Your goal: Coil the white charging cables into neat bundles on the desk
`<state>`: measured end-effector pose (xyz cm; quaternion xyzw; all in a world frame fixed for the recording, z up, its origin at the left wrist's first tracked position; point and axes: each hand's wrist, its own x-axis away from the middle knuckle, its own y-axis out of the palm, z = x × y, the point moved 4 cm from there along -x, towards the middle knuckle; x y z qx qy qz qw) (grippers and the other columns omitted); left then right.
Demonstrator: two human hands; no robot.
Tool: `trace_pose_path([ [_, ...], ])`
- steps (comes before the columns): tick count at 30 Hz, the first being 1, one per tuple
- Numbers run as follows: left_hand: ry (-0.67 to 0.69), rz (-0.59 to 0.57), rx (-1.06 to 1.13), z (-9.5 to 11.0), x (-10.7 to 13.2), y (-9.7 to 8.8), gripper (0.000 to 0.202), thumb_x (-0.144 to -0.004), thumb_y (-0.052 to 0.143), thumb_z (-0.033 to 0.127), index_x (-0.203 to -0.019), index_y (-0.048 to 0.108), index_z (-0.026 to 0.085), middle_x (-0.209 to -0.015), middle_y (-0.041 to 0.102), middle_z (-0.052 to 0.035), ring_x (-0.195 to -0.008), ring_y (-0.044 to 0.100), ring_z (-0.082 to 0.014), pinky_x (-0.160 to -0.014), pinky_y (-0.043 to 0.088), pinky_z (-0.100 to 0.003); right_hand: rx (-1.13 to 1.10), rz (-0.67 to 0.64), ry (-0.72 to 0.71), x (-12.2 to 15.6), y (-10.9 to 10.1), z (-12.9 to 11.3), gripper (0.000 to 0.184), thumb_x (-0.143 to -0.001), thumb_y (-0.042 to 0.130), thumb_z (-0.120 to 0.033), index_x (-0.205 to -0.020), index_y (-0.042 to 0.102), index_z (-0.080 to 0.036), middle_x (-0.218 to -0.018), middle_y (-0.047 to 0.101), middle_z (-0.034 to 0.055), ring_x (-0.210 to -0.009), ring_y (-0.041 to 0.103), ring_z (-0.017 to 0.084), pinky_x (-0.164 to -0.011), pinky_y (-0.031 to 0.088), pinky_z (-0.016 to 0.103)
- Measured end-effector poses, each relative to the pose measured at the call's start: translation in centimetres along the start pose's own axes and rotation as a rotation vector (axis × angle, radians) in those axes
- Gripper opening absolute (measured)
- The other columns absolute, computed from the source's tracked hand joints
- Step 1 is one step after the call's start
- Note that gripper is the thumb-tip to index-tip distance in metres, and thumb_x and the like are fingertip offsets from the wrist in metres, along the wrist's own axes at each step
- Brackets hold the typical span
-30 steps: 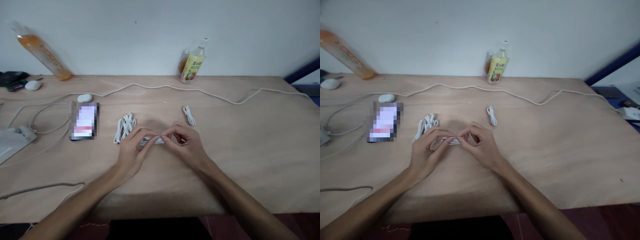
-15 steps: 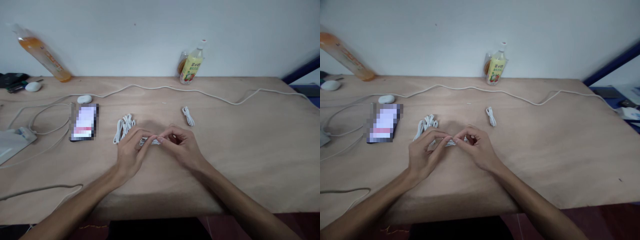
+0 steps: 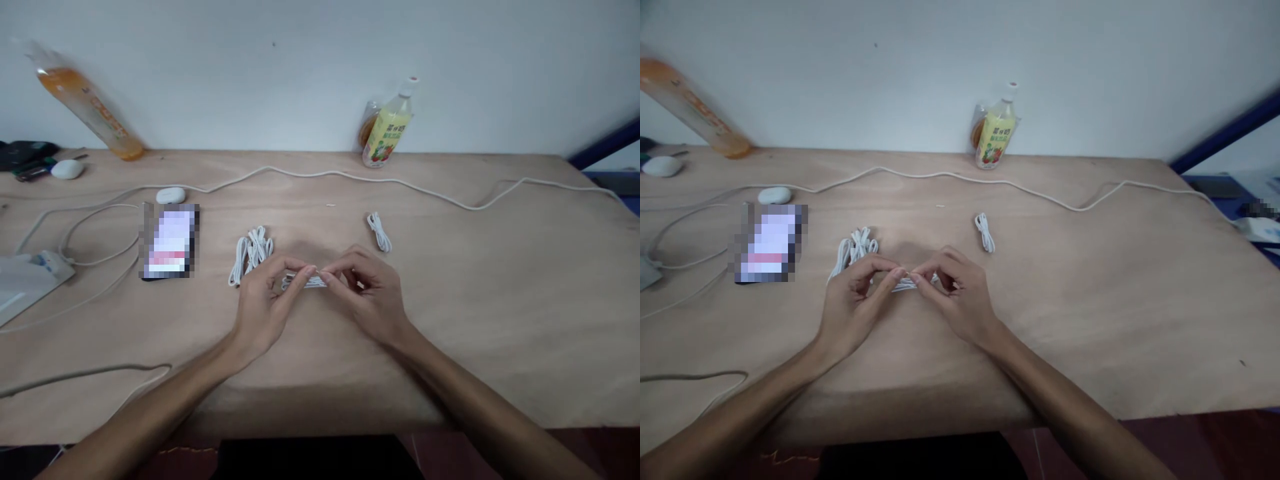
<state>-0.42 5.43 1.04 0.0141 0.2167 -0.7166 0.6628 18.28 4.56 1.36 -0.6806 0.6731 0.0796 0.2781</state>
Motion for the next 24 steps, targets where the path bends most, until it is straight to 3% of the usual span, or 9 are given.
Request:
trace_pose_path([
  [7, -0.037, -0.044, 0.053, 0.02, 0.04, 0.08, 0.014, -0.101, 0.075, 0.032, -0.092, 0.082, 0.024, -0.083, 0.077, 0.0005, -0.07, 0.06, -0.0164, -0.065, 0.042, -0.032, 0.054, 0.037, -0.074, 0.0, -0.32, -0.5, 0.014, -0.097, 0.077, -0.012, -0.094, 0.08, -0.025, -0.079, 0.066, -0.0037, -0.059, 0.048, 0.01, -0.053, 0.039, 0.026],
  [24, -0.024, -0.07, 0.056, -0.1, 0.05, 0.04, 0.011, -0.101, 0.076, 0.029, -0.092, 0.081, 0.024, -0.085, 0.077, 0.0015, -0.074, 0.063, -0.0162, -0.069, 0.044, -0.033, -0.086, 0.0, 0.091, 0.07, 0.08, 0.0, 0.013, -0.098, 0.078, -0.017, -0.088, 0.079, -0.025, -0.076, 0.06, -0.0043, -0.061, 0.047, 0.011, -0.055, 0.038, 0.027],
])
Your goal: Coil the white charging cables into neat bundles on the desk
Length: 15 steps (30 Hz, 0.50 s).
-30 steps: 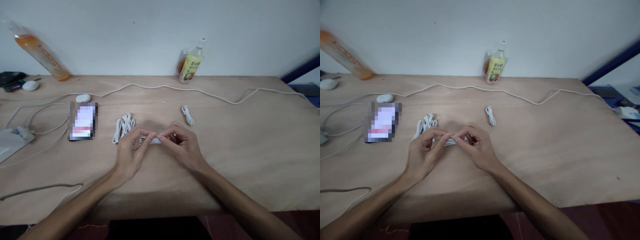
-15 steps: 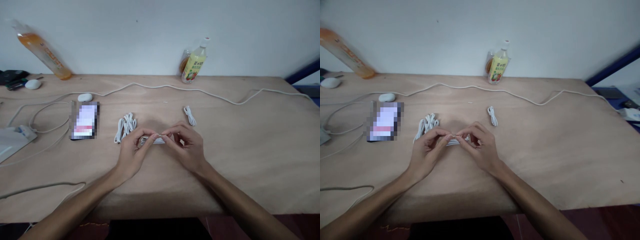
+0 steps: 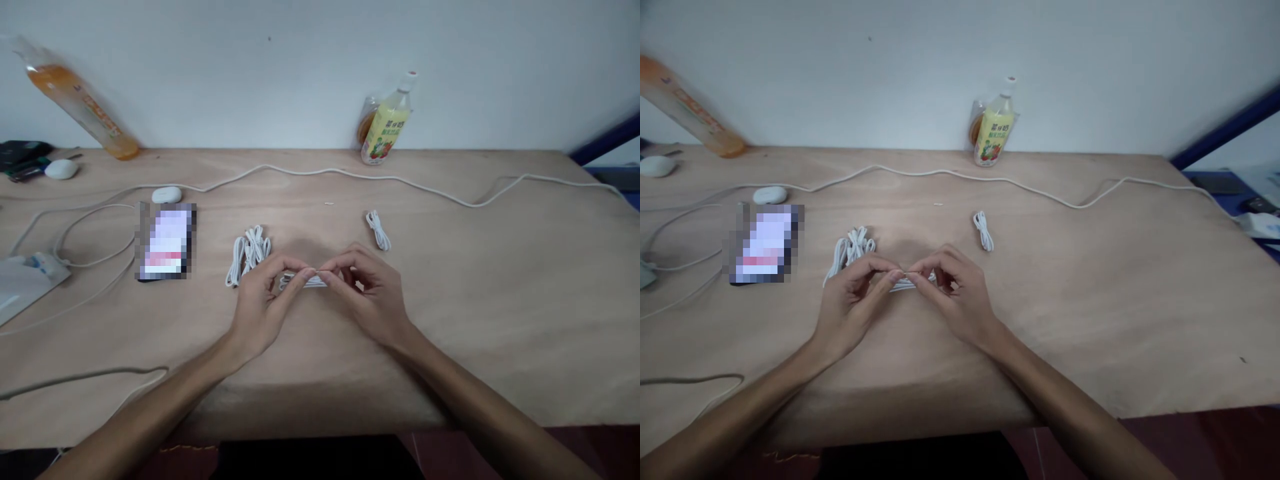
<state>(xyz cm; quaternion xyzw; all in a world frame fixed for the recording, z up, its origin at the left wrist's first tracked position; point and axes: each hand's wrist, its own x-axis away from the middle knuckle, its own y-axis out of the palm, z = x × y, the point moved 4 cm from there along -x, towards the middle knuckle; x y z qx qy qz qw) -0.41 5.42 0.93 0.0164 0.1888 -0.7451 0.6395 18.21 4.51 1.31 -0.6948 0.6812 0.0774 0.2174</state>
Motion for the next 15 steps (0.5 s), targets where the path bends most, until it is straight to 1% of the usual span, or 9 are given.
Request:
trace_pose_path([
  [4, -0.017, -0.002, -0.012, 0.07, -0.03, 0.05, 0.012, -0.101, 0.075, 0.029, -0.092, 0.081, 0.024, -0.085, 0.077, 0.0015, -0.072, 0.061, -0.0159, -0.067, 0.043, -0.032, -0.023, -0.032, 0.048, -0.11, 0.0, 0.16, 0.012, -0.098, 0.077, -0.019, -0.088, 0.079, -0.025, -0.077, 0.059, -0.0036, -0.064, 0.049, 0.012, -0.057, 0.039, 0.028],
  [8, -0.027, -0.004, -0.018, -0.07, -0.02, 0.11, 0.013, -0.102, 0.074, 0.03, -0.092, 0.081, 0.025, -0.083, 0.077, 0.0017, -0.069, 0.058, -0.0157, -0.064, 0.04, -0.032, -0.011, -0.051, 0.033, -0.22, -0.22, 0.06, 0.012, -0.098, 0.076, -0.019, -0.089, 0.08, -0.025, -0.077, 0.06, -0.003, -0.066, 0.051, 0.013, -0.058, 0.04, 0.029],
  [11, -0.027, 0.0, -0.02, -0.1, -0.01, 0.04, 0.013, -0.102, 0.074, 0.03, -0.092, 0.081, 0.025, -0.084, 0.077, 0.0014, -0.07, 0.06, -0.016, -0.065, 0.041, -0.032, 0.005, -0.042, 0.023, -0.25, -0.29, 0.0, 0.012, -0.098, 0.076, -0.017, -0.09, 0.081, -0.025, -0.077, 0.06, -0.0032, -0.064, 0.05, 0.012, -0.057, 0.039, 0.028],
  [15, 0.014, -0.002, -0.029, 0.19, 0.03, -0.02, 0.013, -0.102, 0.074, 0.029, -0.091, 0.079, 0.024, -0.086, 0.078, 0.0006, -0.076, 0.065, -0.0169, -0.072, 0.047, -0.032, 0.014, -0.03, 0.022, -0.21, -0.16, -0.02, 0.013, -0.097, 0.077, -0.017, -0.087, 0.08, -0.025, -0.077, 0.06, -0.004, -0.061, 0.047, 0.01, -0.055, 0.037, 0.027],
])
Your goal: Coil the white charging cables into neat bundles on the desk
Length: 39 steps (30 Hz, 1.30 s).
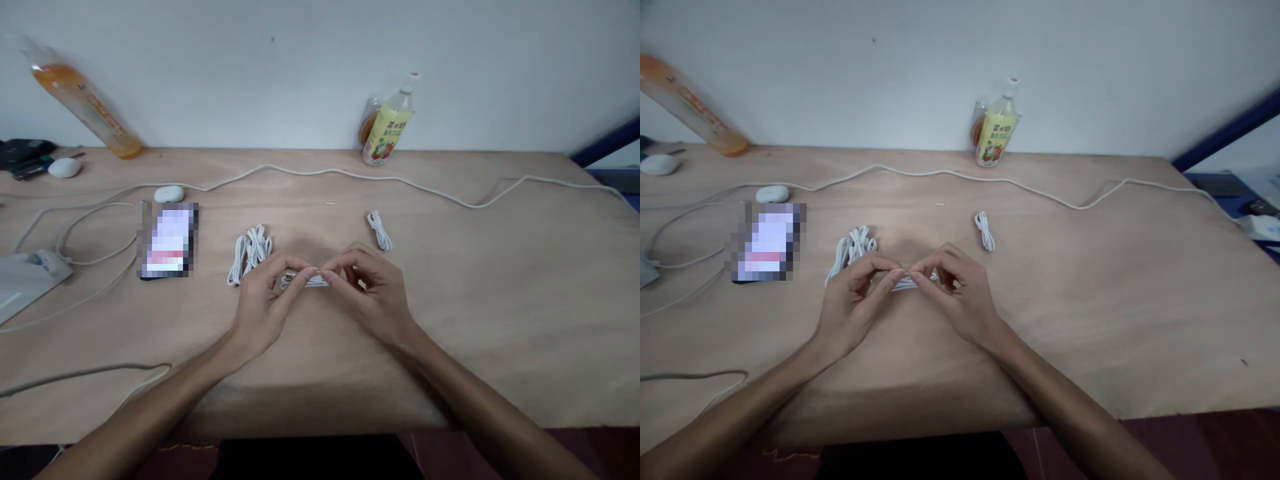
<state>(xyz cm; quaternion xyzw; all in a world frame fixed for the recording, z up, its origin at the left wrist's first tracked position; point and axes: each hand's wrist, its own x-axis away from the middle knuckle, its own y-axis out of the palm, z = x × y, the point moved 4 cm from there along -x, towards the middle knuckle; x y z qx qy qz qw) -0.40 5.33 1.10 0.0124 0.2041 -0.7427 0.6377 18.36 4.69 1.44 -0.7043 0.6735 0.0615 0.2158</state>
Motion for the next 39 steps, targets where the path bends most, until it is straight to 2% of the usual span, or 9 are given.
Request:
trace_pose_path([
  [12, 0.135, 0.013, -0.13, 0.7, 0.2, -0.1, 0.01, -0.104, 0.073, 0.024, -0.095, 0.077, 0.024, -0.088, 0.079, -0.0003, -0.076, 0.068, -0.0168, -0.068, 0.05, -0.03, -0.012, -0.013, 0.076, 0.1, 0.2, 0.2, 0.013, -0.094, 0.076, -0.02, -0.081, 0.075, -0.024, -0.072, 0.06, -0.0038, -0.058, 0.045, 0.011, -0.053, 0.037, 0.028],
  [16, 0.175, 0.011, -0.166, 0.9, 0.4, 0.0, 0.008, -0.104, 0.073, 0.022, -0.096, 0.076, 0.023, -0.091, 0.079, -0.0018, -0.082, 0.071, -0.018, -0.076, 0.055, -0.031, -0.035, 0.005, 0.077, 0.2, 0.3, 0.2, 0.015, -0.091, 0.076, -0.018, -0.078, 0.072, -0.023, -0.07, 0.056, -0.0051, -0.057, 0.044, 0.01, -0.053, 0.036, 0.027],
  [21, 0.229, 0.025, -0.193, 1.1, 0.4, 0.1, 0.008, -0.104, 0.073, 0.018, -0.097, 0.075, 0.022, -0.09, 0.077, -0.0012, -0.083, 0.071, -0.0171, -0.079, 0.055, -0.03, -0.012, 0.029, 0.059, 0.2, 0.4, 0.1, 0.016, -0.09, 0.076, -0.019, -0.076, 0.071, -0.023, -0.07, 0.056, -0.0049, -0.058, 0.045, 0.01, -0.053, 0.036, 0.028],
  [29, 0.202, 0.048, -0.187, 1.1, 0.3, -0.2, 0.01, -0.105, 0.072, 0.022, -0.095, 0.075, 0.023, -0.083, 0.075, 0.0003, -0.074, 0.066, -0.0165, -0.072, 0.052, -0.031, -0.026, 0.002, 0.072, 0.0, 0.2, 0.0, 0.012, -0.096, 0.076, -0.023, -0.085, 0.077, -0.025, -0.076, 0.063, -0.003, -0.06, 0.045, 0.011, -0.054, 0.039, 0.028],
  [34, 0.21, 0.054, -0.164, 1.5, 0.3, -0.2, 0.009, -0.103, 0.073, 0.021, -0.095, 0.075, 0.023, -0.087, 0.078, -0.0001, -0.077, 0.069, -0.0166, -0.075, 0.054, -0.031, -0.052, 0.0, 0.073, 0.1, 0.1, 0.1, 0.011, -0.097, 0.076, -0.023, -0.087, 0.077, -0.025, -0.079, 0.064, -0.0025, -0.064, 0.05, 0.012, -0.055, 0.039, 0.028],
  [39, 0.16, 0.05, -0.147, 1.3, 0.2, -0.1, 0.01, -0.104, 0.073, 0.025, -0.093, 0.075, 0.024, -0.087, 0.079, -0.001, -0.079, 0.071, -0.0181, -0.076, 0.056, -0.033, -0.05, 0.002, 0.086, 0.1, 0.1, 0.2, 0.012, -0.097, 0.076, -0.024, -0.085, 0.076, -0.025, -0.078, 0.064, -0.0024, -0.063, 0.049, 0.012, -0.055, 0.039, 0.028],
])
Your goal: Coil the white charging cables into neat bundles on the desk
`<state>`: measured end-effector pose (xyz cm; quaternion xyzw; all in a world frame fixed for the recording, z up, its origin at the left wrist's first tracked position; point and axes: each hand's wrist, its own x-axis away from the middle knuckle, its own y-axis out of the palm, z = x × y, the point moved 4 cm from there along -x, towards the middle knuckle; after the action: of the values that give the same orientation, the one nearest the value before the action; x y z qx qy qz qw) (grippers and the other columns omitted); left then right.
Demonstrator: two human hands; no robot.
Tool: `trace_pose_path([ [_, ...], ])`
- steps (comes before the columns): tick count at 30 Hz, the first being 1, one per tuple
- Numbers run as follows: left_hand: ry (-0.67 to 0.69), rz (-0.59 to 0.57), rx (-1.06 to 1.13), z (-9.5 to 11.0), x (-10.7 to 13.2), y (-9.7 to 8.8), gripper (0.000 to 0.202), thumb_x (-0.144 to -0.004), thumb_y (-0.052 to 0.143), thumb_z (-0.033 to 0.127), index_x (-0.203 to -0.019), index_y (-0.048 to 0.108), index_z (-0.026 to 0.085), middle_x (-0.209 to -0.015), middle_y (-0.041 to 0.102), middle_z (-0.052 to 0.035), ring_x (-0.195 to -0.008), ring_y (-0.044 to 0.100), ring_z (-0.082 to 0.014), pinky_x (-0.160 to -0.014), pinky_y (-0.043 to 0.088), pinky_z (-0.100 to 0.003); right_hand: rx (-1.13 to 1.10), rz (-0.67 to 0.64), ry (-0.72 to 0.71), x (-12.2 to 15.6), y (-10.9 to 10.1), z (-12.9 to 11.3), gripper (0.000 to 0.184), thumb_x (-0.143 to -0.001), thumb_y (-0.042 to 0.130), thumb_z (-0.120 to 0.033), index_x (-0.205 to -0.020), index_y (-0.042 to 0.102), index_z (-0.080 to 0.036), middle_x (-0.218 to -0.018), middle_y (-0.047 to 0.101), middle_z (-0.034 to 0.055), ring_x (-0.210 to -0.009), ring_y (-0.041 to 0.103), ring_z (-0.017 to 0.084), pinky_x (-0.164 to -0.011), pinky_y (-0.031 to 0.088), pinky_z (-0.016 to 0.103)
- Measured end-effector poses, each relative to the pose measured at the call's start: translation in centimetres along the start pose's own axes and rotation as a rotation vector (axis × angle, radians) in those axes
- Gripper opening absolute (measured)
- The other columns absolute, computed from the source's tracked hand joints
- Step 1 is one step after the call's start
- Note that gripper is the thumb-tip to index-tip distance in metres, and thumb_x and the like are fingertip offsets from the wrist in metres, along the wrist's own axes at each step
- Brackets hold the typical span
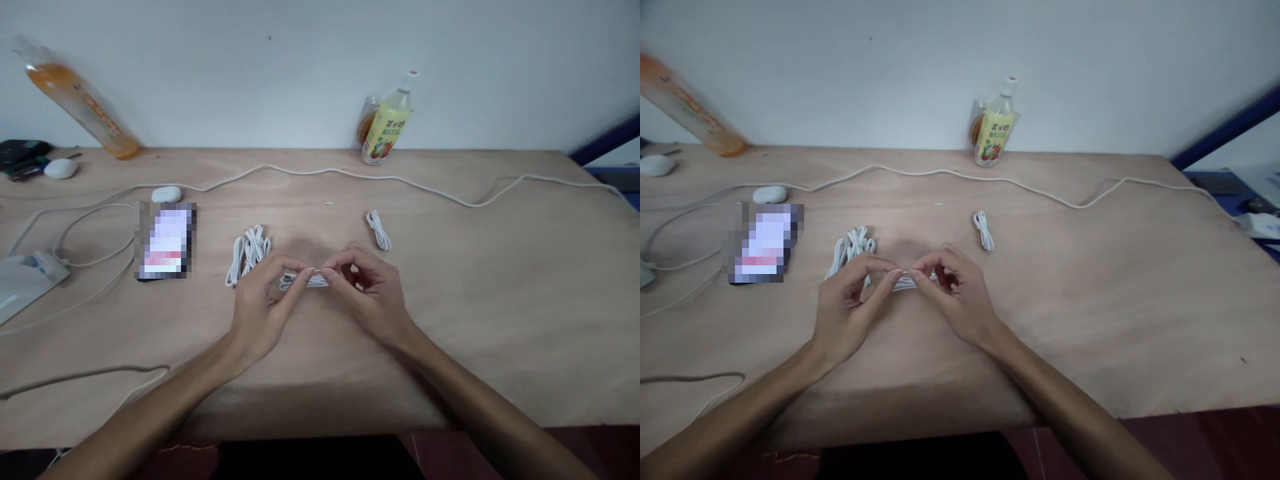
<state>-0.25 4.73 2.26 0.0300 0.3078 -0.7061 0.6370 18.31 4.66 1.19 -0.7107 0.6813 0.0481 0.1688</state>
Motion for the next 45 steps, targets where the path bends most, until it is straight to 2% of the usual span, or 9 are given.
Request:
trace_pose_path([
  [7, -0.014, 0.005, 0.026, -0.2, 0.2, 0.1, 0.006, -0.103, 0.074, 0.024, -0.098, 0.078, 0.024, -0.09, 0.081, -0.0005, -0.08, 0.072, -0.0174, -0.077, 0.055, -0.032, 0.003, 0.011, -0.028, 0.0, 0.1, -0.2, 0.011, -0.096, 0.076, -0.021, -0.086, 0.078, -0.025, -0.077, 0.063, -0.0038, -0.06, 0.046, 0.011, -0.054, 0.039, 0.028],
  [14, -0.008, 0.006, -0.016, -0.2, 0.2, 0.0, 0.007, -0.103, 0.075, 0.023, -0.097, 0.077, 0.024, -0.088, 0.08, 0.0004, -0.076, 0.07, -0.0164, -0.073, 0.053, -0.03, 0.02, 0.009, -0.012, 0.0, 0.0, -0.1, 0.01, -0.097, 0.077, -0.024, -0.088, 0.081, -0.026, -0.076, 0.064, -0.003, -0.06, 0.045, 0.012, -0.054, 0.04, 0.028],
  [23, -0.049, -0.005, 0.027, -0.3, 0.2, 0.1, 0.009, -0.103, 0.074, 0.024, -0.094, 0.078, 0.024, -0.087, 0.08, 0.0016, -0.074, 0.069, -0.0152, -0.073, 0.052, -0.03, -0.043, -0.04, 0.04, 0.0, 0.1, 0.4, 0.011, -0.099, 0.077, -0.029, -0.089, 0.08, -0.026, -0.077, 0.061, -0.0022, -0.067, 0.052, 0.014, -0.059, 0.042, 0.028],
  [29, -0.098, -0.007, 0.079, -0.6, 0.2, 0.2, 0.01, -0.103, 0.074, 0.027, -0.094, 0.078, 0.024, -0.088, 0.082, 0.0002, -0.077, 0.071, -0.0173, -0.072, 0.053, -0.032, -0.059, -0.055, 0.033, -0.1, 0.1, 0.5, 0.009, -0.099, 0.077, -0.026, -0.09, 0.079, -0.026, -0.079, 0.06, -0.0028, -0.068, 0.053, 0.013, -0.059, 0.041, 0.028],
  [33, -0.115, 0.005, 0.088, -0.5, 0.1, 0.3, 0.011, -0.102, 0.075, 0.028, -0.093, 0.079, 0.024, -0.087, 0.081, 0.0002, -0.077, 0.071, -0.0173, -0.074, 0.053, -0.032, 0.011, 0.009, -0.035, 0.1, 0.2, 0.0, 0.012, -0.099, 0.076, -0.02, -0.089, 0.078, -0.026, -0.077, 0.059, -0.0036, -0.065, 0.05, 0.012, -0.057, 0.04, 0.028],
  [36, -0.13, 0.009, 0.116, -0.6, 0.1, 0.4, 0.01, -0.101, 0.076, 0.028, -0.093, 0.079, 0.024, -0.088, 0.082, -0.0002, -0.081, 0.073, -0.0181, -0.078, 0.055, -0.033, 0.101, 0.068, -0.149, 0.4, 0.3, -0.4, 0.015, -0.099, 0.075, -0.015, -0.088, 0.077, -0.025, -0.076, 0.058, -0.0041, -0.063, 0.048, 0.011, -0.054, 0.038, 0.027],
  [40, -0.182, 0.008, 0.145, -0.7, 0.3, 0.5, 0.01, -0.1, 0.076, 0.028, -0.092, 0.08, 0.023, -0.088, 0.082, 0.0003, -0.082, 0.073, -0.0174, -0.077, 0.054, -0.031, 0.179, 0.127, -0.284, 0.6, 0.4, -0.6, 0.016, -0.098, 0.075, -0.011, -0.089, 0.075, -0.024, -0.075, 0.058, -0.0041, -0.063, 0.049, 0.011, -0.05, 0.035, 0.026],
  [45, -0.2, 0.022, 0.166, -0.6, 0.3, 0.3, 0.01, -0.099, 0.077, 0.028, -0.091, 0.081, 0.023, -0.087, 0.081, 0.0008, -0.08, 0.071, -0.0159, -0.076, 0.052, -0.029, 0.184, 0.098, -0.283, 0.5, 0.3, -0.6, 0.015, -0.1, 0.074, -0.011, -0.093, 0.076, -0.024, -0.078, 0.063, -0.0034, -0.063, 0.051, 0.011, -0.051, 0.036, 0.025],
])
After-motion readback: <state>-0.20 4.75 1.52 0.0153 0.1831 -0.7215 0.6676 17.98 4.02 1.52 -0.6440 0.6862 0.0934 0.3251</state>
